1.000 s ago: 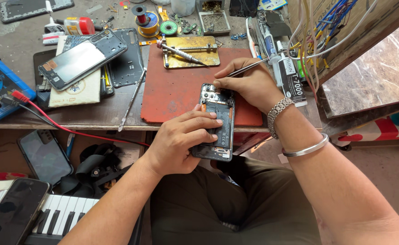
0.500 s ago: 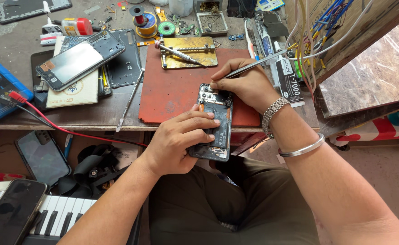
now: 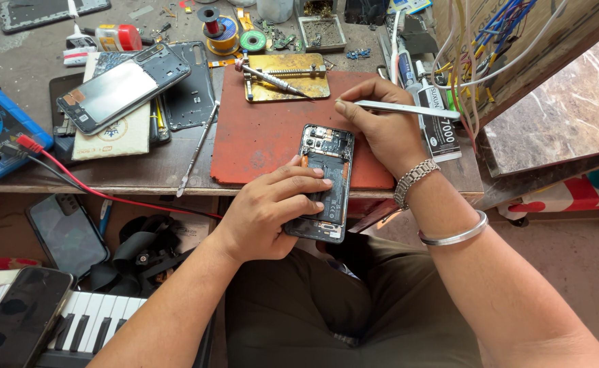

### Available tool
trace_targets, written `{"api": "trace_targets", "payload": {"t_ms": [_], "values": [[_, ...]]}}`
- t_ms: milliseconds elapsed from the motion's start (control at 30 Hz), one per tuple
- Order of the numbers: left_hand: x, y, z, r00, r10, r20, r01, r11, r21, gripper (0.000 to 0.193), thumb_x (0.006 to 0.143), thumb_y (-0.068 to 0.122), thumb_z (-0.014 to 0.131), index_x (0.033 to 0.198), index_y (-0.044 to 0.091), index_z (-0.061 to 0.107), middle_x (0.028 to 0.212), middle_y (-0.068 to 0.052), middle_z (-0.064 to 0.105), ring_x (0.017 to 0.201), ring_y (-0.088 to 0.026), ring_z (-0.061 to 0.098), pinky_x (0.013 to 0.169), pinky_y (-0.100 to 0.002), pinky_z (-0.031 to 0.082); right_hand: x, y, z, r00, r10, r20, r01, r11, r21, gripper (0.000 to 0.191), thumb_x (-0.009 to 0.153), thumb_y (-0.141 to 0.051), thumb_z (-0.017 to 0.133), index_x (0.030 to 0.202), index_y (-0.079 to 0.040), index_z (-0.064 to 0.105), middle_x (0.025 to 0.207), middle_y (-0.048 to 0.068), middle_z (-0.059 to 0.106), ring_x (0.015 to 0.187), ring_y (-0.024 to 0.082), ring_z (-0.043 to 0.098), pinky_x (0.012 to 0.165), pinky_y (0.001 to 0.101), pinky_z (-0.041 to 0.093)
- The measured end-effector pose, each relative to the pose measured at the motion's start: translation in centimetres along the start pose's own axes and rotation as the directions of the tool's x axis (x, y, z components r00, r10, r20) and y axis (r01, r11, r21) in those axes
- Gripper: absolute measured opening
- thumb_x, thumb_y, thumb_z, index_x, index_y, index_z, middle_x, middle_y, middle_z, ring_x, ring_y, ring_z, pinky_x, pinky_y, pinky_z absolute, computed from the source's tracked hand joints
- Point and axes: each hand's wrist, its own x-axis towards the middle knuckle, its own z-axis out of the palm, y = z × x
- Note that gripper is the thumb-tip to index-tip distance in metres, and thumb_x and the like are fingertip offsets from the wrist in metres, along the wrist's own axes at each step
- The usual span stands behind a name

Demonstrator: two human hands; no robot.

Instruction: The person works at a cluttered repair bench on a disassembled smartphone, using tweezers to pick at and reposition small internal components near the battery and camera area. They briefly set the phone down, handle another phone on the bench, then resume prying and adjusting parts inside the open phone with the tweezers.

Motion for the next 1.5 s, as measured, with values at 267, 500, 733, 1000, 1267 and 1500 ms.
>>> {"api": "trace_targets", "payload": {"t_ms": [267, 500, 733, 1000, 1267, 1500], "values": [[0.0, 0.1, 0.1, 1.000, -0.003, 0.004, 0.003, 0.999, 0.037, 0.036, 0.062, 0.001, 0.066, 0.098, 0.006, 0.069, 0.130, -0.007, 0.069, 0.130, -0.032, 0.062, 0.122, -0.055, 0.042, 0.5, 1.7, -0.5, 0.993, -0.116, -0.006, 0.116, 0.983, 0.139, 0.009, 0.091, 0.007, 0.058, 0.090, -0.002, 0.059, 0.107, 0.009, 0.072, 0.090, 0.011, 0.069, 0.083, 0.0257, 0.060], [0.0, 0.1, 0.2, 1.000, -0.001, -0.006, 0.001, 0.999, 0.037, 0.036, 0.062, 0.002, 0.067, 0.098, 0.006, 0.068, 0.129, -0.007, 0.068, 0.129, -0.032, 0.062, 0.121, -0.055, 0.043, 0.1, 1.2, -0.6, 0.984, -0.178, 0.008, 0.177, 0.982, 0.067, 0.009, 0.096, -0.006, 0.050, 0.098, 0.000, 0.056, 0.124, 0.012, 0.073, 0.092, 0.011, 0.059, 0.087, 0.0252, 0.053], [0.0, 0.1, 0.0, 1.000, -0.003, 0.001, 0.003, 1.000, 0.027, 0.039, 0.059, 0.003, 0.066, 0.098, 0.006, 0.069, 0.130, -0.007, 0.068, 0.129, -0.032, 0.062, 0.120, -0.054, 0.044, -0.9, 0.2, -1.0, 0.953, -0.302, -0.023, 0.300, 0.950, -0.084, 0.061, 0.110, -0.062, 0.038, 0.119, -0.004, 0.057, 0.117, 0.006, 0.051, 0.089, 0.008, 0.056, 0.080, 0.0228, 0.052], [-0.1, -0.1, 0.4, 1.000, -0.001, -0.005, 0.001, 0.999, 0.046, 0.036, 0.064, 0.003, 0.067, 0.099, 0.008, 0.070, 0.131, -0.006, 0.069, 0.131, -0.031, 0.061, 0.122, -0.055, 0.043, -2.7, 0.4, -1.6, 0.977, -0.201, -0.072, 0.179, 0.954, -0.242, 0.035, 0.108, -0.039, 0.058, 0.102, -0.005, 0.058, 0.081, 0.000, 0.057, 0.073, 0.007, 0.051, 0.064, 0.0234, 0.043], [-0.2, -0.1, 0.4, 1.000, -0.011, -0.015, 0.012, 0.999, 0.049, 0.035, 0.064, 0.003, 0.068, 0.098, 0.008, 0.070, 0.130, -0.005, 0.069, 0.131, -0.031, 0.061, 0.121, -0.054, 0.044, -2.5, -0.1, -1.6, 0.995, -0.100, 0.015, 0.096, 0.981, 0.168, 0.015, 0.095, -0.009, 0.072, 0.107, -0.006, 0.064, 0.098, 0.004, 0.075, 0.093, 0.007, 0.073, 0.079, 0.0226, 0.061], [-0.1, 0.1, 0.2, 1.000, -0.016, -0.010, 0.017, 0.999, 0.044, 0.036, 0.064, 0.004, 0.069, 0.099, 0.008, 0.070, 0.130, -0.006, 0.068, 0.128, -0.032, 0.062, 0.120, -0.053, 0.045, -1.9, 1.2, -2.3, 0.996, -0.062, 0.071, 0.050, 0.986, 0.158, 0.011, 0.095, -0.008, 0.077, 0.099, -0.003, 0.069, 0.091, 0.006, 0.074, 0.082, 0.010, 0.071, 0.076, 0.0236, 0.060]]}}
